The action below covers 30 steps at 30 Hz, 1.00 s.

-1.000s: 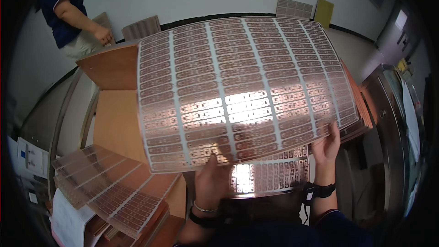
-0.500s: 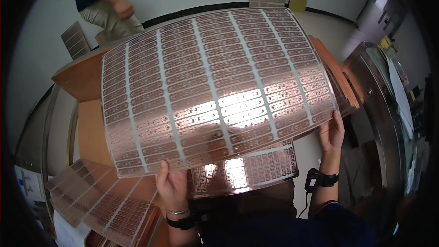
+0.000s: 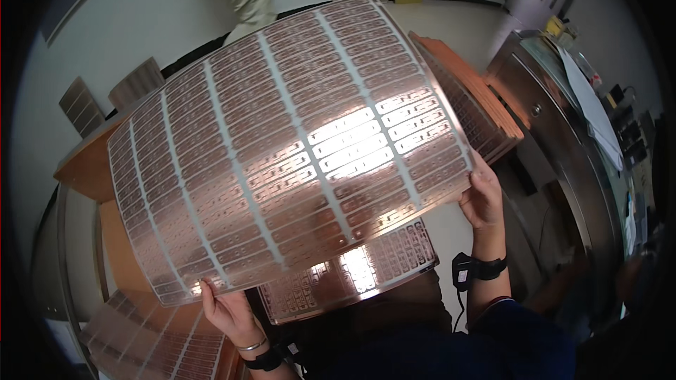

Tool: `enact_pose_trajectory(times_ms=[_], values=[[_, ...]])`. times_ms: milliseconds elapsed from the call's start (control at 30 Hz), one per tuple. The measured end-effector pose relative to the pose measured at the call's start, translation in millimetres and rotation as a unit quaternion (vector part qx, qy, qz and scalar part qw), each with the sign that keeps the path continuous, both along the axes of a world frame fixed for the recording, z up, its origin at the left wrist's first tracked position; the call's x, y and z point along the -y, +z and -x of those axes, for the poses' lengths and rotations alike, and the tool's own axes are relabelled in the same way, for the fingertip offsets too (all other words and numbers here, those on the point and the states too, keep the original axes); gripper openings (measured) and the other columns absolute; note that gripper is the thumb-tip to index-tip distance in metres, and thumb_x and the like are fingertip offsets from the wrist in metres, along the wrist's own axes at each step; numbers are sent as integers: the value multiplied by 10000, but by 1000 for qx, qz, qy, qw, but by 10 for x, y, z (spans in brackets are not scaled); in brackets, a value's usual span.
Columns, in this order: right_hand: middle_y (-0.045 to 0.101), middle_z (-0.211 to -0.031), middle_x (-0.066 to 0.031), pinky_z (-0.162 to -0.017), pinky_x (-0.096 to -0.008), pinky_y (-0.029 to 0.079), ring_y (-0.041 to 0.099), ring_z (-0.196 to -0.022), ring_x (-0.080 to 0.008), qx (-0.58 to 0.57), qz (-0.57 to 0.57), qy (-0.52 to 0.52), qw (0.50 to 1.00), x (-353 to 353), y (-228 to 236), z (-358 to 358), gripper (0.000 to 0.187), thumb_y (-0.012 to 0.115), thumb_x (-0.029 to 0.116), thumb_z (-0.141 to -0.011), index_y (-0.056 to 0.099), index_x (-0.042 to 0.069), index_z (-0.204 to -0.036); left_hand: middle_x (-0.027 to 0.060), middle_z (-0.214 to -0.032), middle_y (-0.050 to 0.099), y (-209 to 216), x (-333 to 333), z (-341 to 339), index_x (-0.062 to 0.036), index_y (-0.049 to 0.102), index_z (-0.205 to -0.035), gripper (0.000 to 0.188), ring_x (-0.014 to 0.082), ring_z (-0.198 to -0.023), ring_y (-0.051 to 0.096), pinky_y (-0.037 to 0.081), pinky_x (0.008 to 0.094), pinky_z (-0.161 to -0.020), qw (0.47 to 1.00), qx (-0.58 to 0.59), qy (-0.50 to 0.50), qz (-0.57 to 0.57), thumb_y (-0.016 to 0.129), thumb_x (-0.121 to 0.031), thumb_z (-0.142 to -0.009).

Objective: The person is inspecting and moving large sheets of copper-colored PCBs (printed circuit boards) from a stack to a separate box, examining both sides of the sheets.

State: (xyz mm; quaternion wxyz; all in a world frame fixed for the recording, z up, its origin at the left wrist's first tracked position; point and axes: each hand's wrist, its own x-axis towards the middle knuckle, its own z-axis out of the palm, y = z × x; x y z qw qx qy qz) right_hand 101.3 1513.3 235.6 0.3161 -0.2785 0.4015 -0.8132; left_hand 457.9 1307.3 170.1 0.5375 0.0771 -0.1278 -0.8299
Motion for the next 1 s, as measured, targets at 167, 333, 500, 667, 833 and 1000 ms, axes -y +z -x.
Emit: enact_pose_trajectory(times_ms=[167, 333, 500, 667, 833, 1000], values=[[495, -1167, -234, -687, -365, 569, 605, -936, -274, -14, -27, 34, 999, -38, 4, -12, 629, 522, 162, -834, 222, -113, -1314, 183, -1152, 547, -90, 67, -64, 32, 559, -1064, 268, 267, -1120, 475, 334, 446, -999, 1000, 4, 24, 2, 421, -155, -931], [486, -1182, -229, -732, -375, 559, 588, -972, -275, 13, -17, 57, 998, -51, -24, -28, 616, 515, 134, -835, 219, -104, -1320, 184, -1141, 551, -12, 64, -4, 39, 562, -1053, 258, 260, -1095, 492, 342, 432, -996, 999, 10, 30, -4, 437, -146, -925], [483, -1186, -224, -737, -385, 556, 587, -973, -268, 39, -21, 42, 998, -43, -69, -31, 608, 513, 141, -847, 218, -102, -1320, 163, -1182, 521, -17, -175, 196, 17, 473, -1164, 299, 252, -1080, 498, 360, 443, -986, 998, 23, -14, -63, 434, -157, -924], [483, -1194, -213, -741, -378, 553, 581, -986, -258, 13, -60, 42, 997, -129, -161, -29, 645, 556, 193, -839, 236, -99, -1316, 144, -1166, 526, -239, -300, 219, 18, 480, -1150, 286, 231, -1103, 472, 354, 397, -997, 997, 47, -50, -42, 445, -144, -917], [547, -1121, -176, -748, -333, 536, 585, -952, -207, 2, -66, 109, 992, -277, -278, 43, 550, 565, 190, -842, 357, -81, -1272, 185, -1186, 516, -381, -171, -29, 36, 507, -1114, 298, 275, -1123, 473, 349, 464, -995, 996, 60, -13, -57, 403, -176, -931], [621, -914, -43, -692, -214, 434, 542, -785, -88, -69, -150, 137, 977, -393, -273, 139, 392, 580, 248, -861, 543, -41, -1122, 149, -1200, 509, -445, -92, -219, -1, 476, -1180, 340, 285, -1149, 439, 286, 473, -1018, 998, 17, -22, -56, 468, -139, -869]])
